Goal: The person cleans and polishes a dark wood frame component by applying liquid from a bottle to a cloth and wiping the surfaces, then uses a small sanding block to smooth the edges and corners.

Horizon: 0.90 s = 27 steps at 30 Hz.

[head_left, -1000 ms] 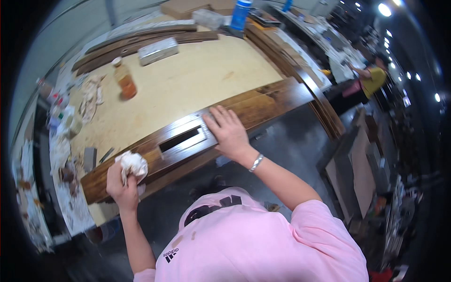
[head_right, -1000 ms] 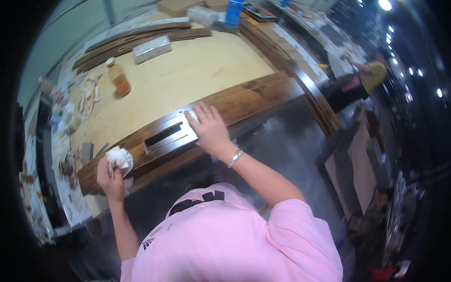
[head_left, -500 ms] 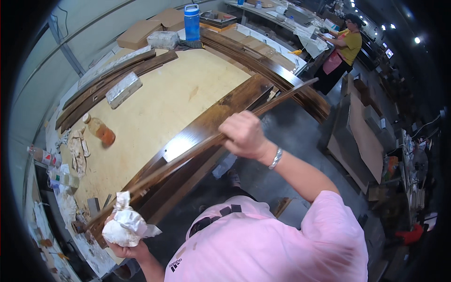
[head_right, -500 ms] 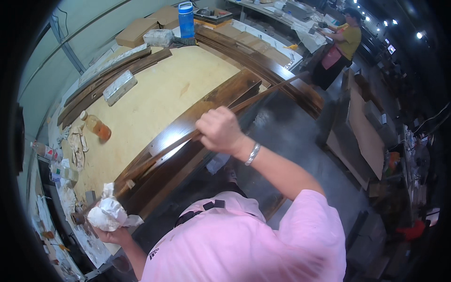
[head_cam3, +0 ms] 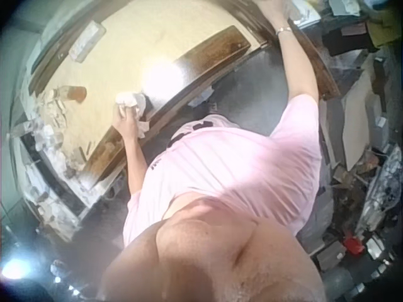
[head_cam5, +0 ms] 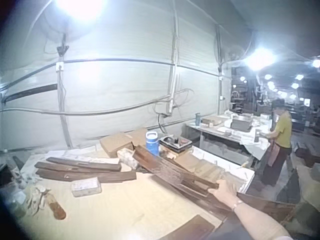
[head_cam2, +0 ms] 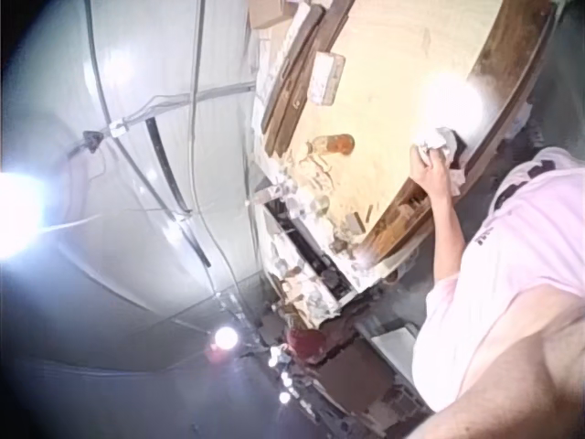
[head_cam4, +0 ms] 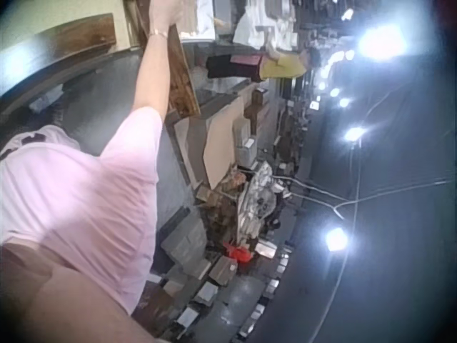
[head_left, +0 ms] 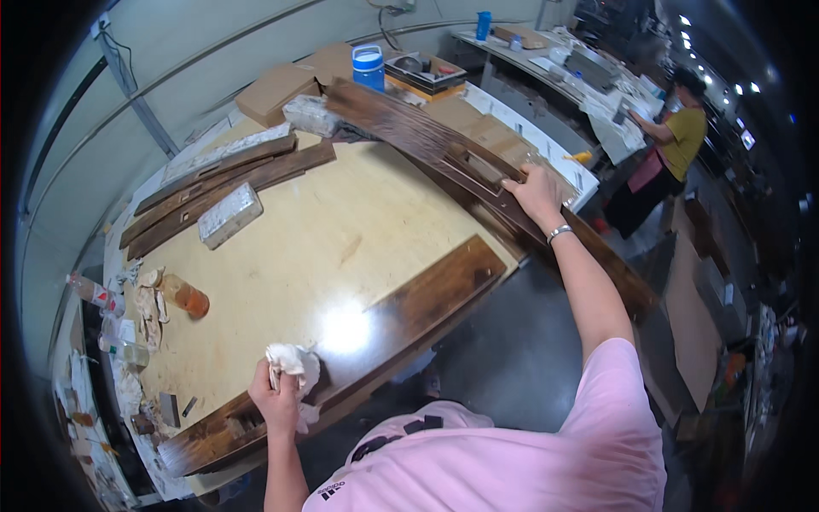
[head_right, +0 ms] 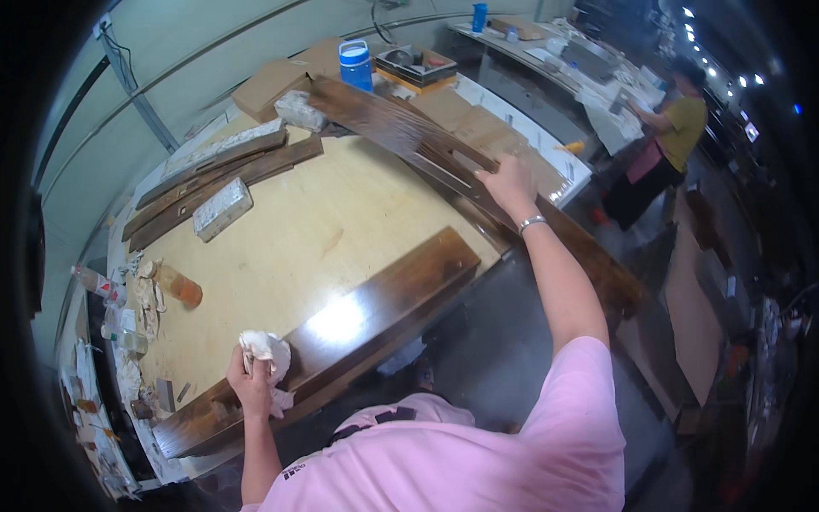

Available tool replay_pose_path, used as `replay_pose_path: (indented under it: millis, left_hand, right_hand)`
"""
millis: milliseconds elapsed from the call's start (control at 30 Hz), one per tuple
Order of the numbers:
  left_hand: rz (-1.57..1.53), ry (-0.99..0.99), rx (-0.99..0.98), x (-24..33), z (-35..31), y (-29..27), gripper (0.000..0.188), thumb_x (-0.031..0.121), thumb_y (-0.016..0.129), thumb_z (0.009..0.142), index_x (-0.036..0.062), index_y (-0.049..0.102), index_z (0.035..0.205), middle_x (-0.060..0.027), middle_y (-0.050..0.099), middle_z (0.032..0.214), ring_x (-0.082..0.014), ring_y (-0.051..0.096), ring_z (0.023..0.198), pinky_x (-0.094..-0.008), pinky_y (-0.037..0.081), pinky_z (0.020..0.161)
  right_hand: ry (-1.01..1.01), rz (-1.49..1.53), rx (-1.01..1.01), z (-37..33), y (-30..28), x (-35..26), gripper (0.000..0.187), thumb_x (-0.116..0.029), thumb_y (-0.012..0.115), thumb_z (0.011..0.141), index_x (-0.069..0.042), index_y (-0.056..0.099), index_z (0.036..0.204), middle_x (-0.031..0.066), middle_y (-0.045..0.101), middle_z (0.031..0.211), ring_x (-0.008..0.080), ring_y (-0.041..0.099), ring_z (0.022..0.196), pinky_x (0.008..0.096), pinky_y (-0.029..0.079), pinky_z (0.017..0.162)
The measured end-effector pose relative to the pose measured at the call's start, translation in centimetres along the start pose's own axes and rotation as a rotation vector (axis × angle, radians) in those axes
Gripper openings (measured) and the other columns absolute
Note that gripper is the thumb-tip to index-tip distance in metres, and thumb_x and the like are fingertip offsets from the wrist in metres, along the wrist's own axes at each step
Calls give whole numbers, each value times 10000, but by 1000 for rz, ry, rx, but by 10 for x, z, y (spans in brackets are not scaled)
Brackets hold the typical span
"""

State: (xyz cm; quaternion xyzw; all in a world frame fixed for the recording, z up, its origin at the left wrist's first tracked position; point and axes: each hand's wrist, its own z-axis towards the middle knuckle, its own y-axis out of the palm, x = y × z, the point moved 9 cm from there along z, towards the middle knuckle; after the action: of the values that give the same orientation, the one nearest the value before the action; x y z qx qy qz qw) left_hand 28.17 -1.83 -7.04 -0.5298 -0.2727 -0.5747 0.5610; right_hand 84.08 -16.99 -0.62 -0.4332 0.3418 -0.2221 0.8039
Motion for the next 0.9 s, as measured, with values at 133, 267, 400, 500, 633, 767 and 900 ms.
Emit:
replay_pose_path:
  millis: [133,267,400,500,633,767,900]
  left_hand:
    - [152,-18,33,-3,5,7,88,62,648,892,2,591,865,5,537,670,-70,495,573,-256,388,519]
    - [243,-6,69,4,7,12,100,69,635,882,4,571,843,-12,531,663,-89,490,571,-269,384,526]
    - [320,-26,85,1,8,15,93,79,623,891,5,579,857,-16,529,667,-93,492,574,-272,384,528]
    - [316,-26,127,3,9,18,93,81,620,896,3,581,862,-17,514,658,-95,489,566,-274,383,523]
    - [323,-130,135,-8,6,14,121,118,619,906,-3,611,914,-7,549,711,-86,505,620,-276,404,561]
    - [10,-387,244,-24,-4,-10,250,159,588,911,-25,664,1064,-3,632,904,-100,565,801,-267,458,703]
    - [-141,-231,229,49,16,1,310,134,597,839,-40,676,1084,-51,683,979,-127,621,863,-270,485,740]
  right_hand:
    - [255,49,-146,46,56,61,439,-393,759,789,-91,743,1107,227,722,1049,404,681,1014,474,526,870]
    - [337,63,-190,73,105,99,451,-409,752,787,-77,743,1092,241,716,1069,425,673,1038,485,521,884]
    - [364,70,-247,84,135,121,435,-394,756,803,-44,755,1062,246,725,1041,406,690,1017,470,514,869]
    - [247,55,-227,94,141,114,382,-330,769,805,-16,750,1021,240,726,987,409,687,964,458,518,853]
    - [-103,70,-11,115,119,74,350,-229,774,784,13,724,1031,221,699,1027,399,655,981,454,508,871]
    - [-229,551,-97,114,89,5,278,-129,743,799,-9,710,1047,166,676,1087,292,659,979,388,513,847]
    - [-559,773,-38,68,-26,-110,281,-76,703,813,7,689,1081,129,672,1100,227,644,1020,354,493,903]
